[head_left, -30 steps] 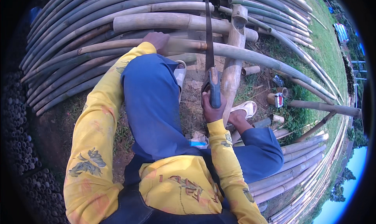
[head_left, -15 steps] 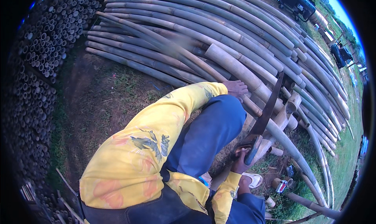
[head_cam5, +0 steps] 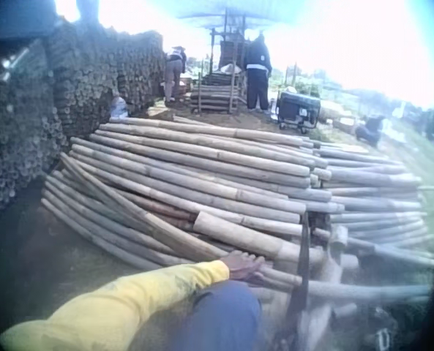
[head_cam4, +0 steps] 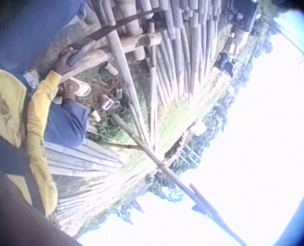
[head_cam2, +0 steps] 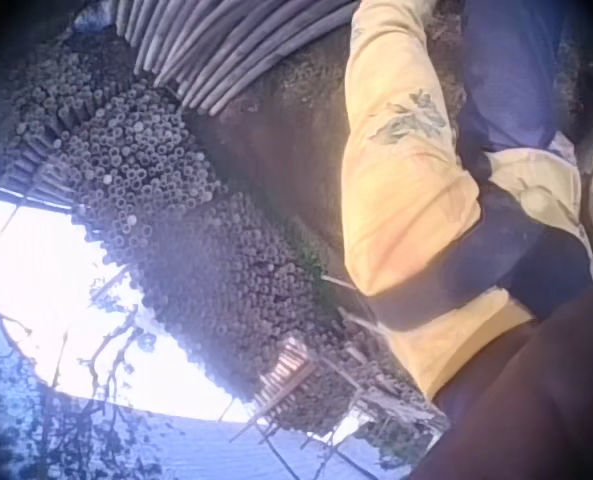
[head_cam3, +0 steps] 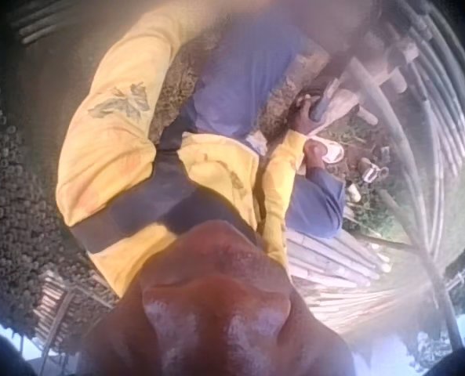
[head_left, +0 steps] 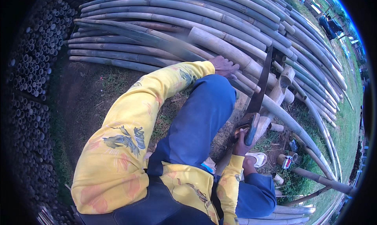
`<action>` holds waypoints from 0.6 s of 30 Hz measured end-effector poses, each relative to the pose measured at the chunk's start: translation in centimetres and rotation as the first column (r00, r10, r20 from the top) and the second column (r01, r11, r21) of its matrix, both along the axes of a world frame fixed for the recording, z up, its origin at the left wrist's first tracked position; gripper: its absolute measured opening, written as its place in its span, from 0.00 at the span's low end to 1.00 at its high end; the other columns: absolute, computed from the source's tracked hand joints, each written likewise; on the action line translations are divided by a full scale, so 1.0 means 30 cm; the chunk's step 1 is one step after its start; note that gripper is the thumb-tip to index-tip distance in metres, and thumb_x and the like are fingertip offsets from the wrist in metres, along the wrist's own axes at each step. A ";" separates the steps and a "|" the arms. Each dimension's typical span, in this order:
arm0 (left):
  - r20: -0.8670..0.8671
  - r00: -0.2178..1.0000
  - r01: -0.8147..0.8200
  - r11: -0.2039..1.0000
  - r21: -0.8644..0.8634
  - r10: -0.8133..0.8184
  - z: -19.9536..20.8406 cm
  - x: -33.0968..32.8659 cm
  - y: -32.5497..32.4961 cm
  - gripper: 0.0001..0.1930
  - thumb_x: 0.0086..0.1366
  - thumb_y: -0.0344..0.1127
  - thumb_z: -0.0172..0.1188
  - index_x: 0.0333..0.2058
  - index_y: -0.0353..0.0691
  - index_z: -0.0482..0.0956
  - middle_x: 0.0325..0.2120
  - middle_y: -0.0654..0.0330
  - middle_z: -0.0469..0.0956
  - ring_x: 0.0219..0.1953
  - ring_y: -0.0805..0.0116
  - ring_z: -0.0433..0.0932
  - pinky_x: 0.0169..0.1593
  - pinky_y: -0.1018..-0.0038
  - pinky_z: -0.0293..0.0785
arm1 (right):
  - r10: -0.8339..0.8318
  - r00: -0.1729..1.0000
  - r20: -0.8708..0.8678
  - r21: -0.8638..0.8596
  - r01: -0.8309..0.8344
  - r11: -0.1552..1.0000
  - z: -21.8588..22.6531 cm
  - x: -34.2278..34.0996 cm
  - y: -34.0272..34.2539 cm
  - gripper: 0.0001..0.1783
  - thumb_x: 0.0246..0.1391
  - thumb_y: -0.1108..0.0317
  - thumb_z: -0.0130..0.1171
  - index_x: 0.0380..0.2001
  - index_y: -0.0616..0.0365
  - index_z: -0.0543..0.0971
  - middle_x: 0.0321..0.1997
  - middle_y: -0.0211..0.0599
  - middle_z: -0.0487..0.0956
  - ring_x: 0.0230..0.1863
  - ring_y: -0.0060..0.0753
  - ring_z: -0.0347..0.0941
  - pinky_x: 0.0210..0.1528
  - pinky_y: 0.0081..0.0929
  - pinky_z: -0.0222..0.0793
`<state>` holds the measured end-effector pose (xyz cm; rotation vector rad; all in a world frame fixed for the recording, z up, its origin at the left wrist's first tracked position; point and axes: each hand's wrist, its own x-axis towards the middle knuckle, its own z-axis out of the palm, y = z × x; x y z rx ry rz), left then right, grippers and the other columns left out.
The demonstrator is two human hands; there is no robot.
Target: The person selects bamboo poles from a pile, positions them on a wooden support, and cuts them with a hand saw. The person repeats this process multiple times, stacking the cut pieces.
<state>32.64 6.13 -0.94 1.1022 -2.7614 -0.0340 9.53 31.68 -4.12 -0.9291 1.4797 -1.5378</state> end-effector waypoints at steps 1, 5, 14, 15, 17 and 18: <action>0.036 0.999 -0.010 0.998 0.062 0.008 0.027 -0.016 -0.006 0.29 0.71 0.63 0.48 0.41 0.37 0.70 0.31 0.46 0.80 0.38 0.46 0.83 0.40 0.52 0.79 | -0.025 0.998 -0.050 0.002 0.025 1.000 -0.006 -0.022 0.003 0.07 0.60 0.76 0.62 0.29 0.59 0.74 0.21 0.27 0.74 0.20 0.20 0.69 0.23 0.19 0.64; 0.243 0.970 -0.073 0.982 0.177 0.028 0.072 0.055 0.049 0.27 0.69 0.61 0.53 0.41 0.39 0.72 0.33 0.46 0.80 0.40 0.43 0.82 0.42 0.51 0.77 | 0.021 0.998 -0.067 -0.002 -0.022 1.000 -0.059 -0.028 -0.005 0.07 0.58 0.76 0.64 0.29 0.58 0.75 0.22 0.26 0.74 0.20 0.17 0.69 0.22 0.19 0.63; 0.099 0.990 0.081 0.975 0.209 -0.103 -0.445 0.364 0.196 0.13 0.67 0.40 0.52 0.43 0.41 0.78 0.43 0.46 0.80 0.42 0.51 0.83 0.39 0.59 0.80 | 0.003 0.986 -0.167 0.035 0.003 0.999 -0.107 -0.032 0.014 0.06 0.55 0.75 0.67 0.30 0.60 0.77 0.25 0.26 0.76 0.26 0.17 0.69 0.31 0.22 0.67; 0.060 0.993 0.085 0.967 0.240 -0.102 -0.468 0.375 0.203 0.12 0.67 0.40 0.52 0.42 0.41 0.78 0.44 0.46 0.80 0.42 0.51 0.83 0.38 0.59 0.80 | 0.003 0.988 -0.156 0.038 0.003 0.999 -0.112 -0.020 0.012 0.06 0.55 0.75 0.67 0.30 0.60 0.77 0.25 0.26 0.76 0.27 0.17 0.70 0.32 0.22 0.67; -0.020 0.996 0.092 0.950 0.298 -0.090 -0.507 0.403 0.214 0.12 0.66 0.39 0.53 0.42 0.40 0.78 0.44 0.46 0.80 0.42 0.51 0.83 0.38 0.59 0.80 | 0.005 0.987 -0.161 0.030 0.000 1.000 -0.110 -0.021 0.015 0.06 0.55 0.75 0.67 0.30 0.60 0.78 0.25 0.27 0.76 0.27 0.17 0.70 0.32 0.22 0.67; -0.059 0.995 0.092 0.941 0.325 -0.077 -0.518 0.423 0.219 0.11 0.66 0.39 0.53 0.41 0.40 0.78 0.44 0.46 0.80 0.42 0.51 0.83 0.37 0.59 0.80 | 0.010 0.987 -0.162 0.026 -0.006 1.000 -0.102 -0.016 0.011 0.06 0.55 0.75 0.67 0.31 0.61 0.78 0.25 0.27 0.76 0.27 0.18 0.70 0.32 0.22 0.67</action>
